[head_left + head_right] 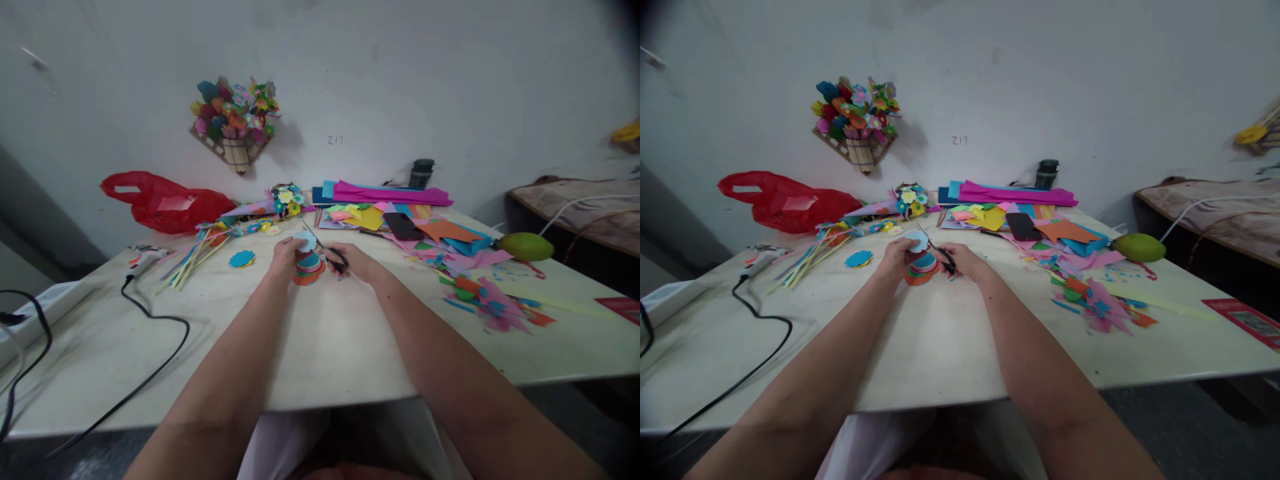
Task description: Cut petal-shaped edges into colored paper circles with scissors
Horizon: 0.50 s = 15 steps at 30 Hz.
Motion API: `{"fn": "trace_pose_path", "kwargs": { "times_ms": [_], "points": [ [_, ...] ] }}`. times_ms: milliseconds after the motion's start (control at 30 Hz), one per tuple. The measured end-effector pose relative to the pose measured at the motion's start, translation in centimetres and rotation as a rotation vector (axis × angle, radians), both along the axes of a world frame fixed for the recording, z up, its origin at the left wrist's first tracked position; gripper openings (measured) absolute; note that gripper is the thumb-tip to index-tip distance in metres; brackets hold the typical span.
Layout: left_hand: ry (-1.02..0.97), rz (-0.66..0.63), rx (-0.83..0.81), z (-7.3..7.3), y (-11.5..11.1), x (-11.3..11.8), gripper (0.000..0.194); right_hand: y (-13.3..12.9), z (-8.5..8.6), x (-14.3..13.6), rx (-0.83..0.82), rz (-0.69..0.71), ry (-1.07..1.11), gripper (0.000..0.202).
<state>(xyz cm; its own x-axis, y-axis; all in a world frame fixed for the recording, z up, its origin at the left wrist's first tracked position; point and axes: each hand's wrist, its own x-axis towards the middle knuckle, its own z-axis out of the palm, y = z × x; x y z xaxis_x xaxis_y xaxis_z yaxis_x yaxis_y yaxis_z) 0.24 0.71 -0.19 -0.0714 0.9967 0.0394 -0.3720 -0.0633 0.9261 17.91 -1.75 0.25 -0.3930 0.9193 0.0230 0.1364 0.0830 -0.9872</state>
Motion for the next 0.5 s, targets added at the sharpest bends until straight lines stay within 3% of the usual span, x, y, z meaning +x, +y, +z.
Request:
{"fn": "trace_pose_path", "kwargs": {
  "times_ms": [500],
  "points": [
    [0.055,-0.069,0.009,0.57,-0.73,-1.10,0.016,0.35,-0.41,0.51,0.053,0.062,-0.087,0.023]
  ]
}}
